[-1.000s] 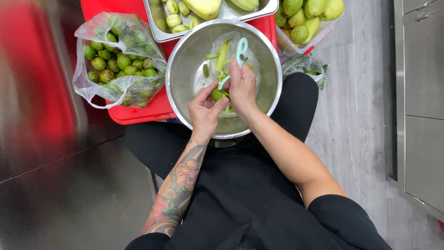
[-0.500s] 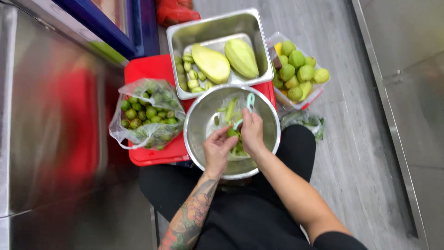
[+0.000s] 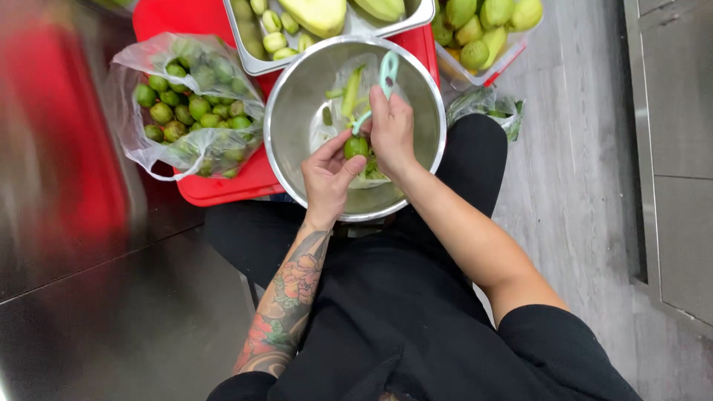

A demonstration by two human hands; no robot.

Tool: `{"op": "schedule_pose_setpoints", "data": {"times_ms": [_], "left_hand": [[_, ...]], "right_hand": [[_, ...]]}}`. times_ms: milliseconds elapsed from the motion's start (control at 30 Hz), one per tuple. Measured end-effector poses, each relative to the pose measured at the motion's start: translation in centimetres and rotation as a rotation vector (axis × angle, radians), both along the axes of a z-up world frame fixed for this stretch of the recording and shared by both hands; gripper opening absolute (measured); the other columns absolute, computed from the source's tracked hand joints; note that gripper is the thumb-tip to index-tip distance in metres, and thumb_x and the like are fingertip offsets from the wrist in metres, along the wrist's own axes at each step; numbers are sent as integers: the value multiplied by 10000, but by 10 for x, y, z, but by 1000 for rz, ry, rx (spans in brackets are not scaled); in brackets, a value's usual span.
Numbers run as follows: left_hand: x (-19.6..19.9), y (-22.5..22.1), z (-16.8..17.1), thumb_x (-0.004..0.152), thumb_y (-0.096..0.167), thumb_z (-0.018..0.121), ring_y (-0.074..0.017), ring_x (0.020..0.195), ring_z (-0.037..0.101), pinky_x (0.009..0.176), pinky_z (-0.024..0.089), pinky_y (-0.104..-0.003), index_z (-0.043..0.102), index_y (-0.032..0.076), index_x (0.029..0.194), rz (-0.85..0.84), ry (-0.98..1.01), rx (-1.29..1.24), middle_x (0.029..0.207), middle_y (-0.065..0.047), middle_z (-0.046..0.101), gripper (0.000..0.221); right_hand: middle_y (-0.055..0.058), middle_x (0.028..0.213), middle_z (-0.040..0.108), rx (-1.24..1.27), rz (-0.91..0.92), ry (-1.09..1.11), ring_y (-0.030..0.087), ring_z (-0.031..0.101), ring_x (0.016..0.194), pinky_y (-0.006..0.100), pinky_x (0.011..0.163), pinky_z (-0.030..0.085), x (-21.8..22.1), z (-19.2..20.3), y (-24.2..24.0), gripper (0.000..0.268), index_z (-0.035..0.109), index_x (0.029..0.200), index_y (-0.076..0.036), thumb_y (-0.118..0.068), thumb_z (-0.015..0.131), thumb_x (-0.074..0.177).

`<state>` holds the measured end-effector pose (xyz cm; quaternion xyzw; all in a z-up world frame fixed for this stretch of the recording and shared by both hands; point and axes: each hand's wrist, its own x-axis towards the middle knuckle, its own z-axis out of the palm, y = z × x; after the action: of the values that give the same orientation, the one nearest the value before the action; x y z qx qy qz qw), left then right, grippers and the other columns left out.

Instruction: Peeling small green fruits using a hand peeler over a metal bowl.

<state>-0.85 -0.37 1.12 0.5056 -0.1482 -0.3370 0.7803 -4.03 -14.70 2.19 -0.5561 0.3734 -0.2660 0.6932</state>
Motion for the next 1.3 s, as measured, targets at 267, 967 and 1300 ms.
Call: {"op": "schedule_pose_setpoints", "data": {"times_ms": [267, 967, 1300], "left_hand": [[-1, -3, 9, 930, -43, 745, -240, 1221, 654, 1047, 572, -364, 536, -106, 1381, 52, 102, -55, 1339, -171, 637, 501], [3, 0, 1, 916, -67, 746, -196, 1162, 645, 1009, 571, -340, 561, -80, 1349, 57, 124, -40, 1279, -139, 643, 471], [-8, 0, 3, 977, 4, 733, -156, 1122, 651, 1015, 533, -289, 561, -124, 1396, 39, -62, 50, 1260, -130, 677, 470]], "right_hand": [[30, 655, 606, 101, -122, -33, 112, 599, 548, 280, 491, 477, 1, 4, -5, 374, 542, 877, -58, -375, 514, 1073], [78, 834, 728, -69, -59, -147, 125, 667, 693, 280, 627, 537, -13, 11, 5, 343, 573, 1006, -44, -354, 484, 1124], [53, 657, 651, -173, -33, 52, 121, 663, 574, 305, 529, 516, 1, 18, 6, 387, 587, 876, -16, -338, 524, 1082]]}}
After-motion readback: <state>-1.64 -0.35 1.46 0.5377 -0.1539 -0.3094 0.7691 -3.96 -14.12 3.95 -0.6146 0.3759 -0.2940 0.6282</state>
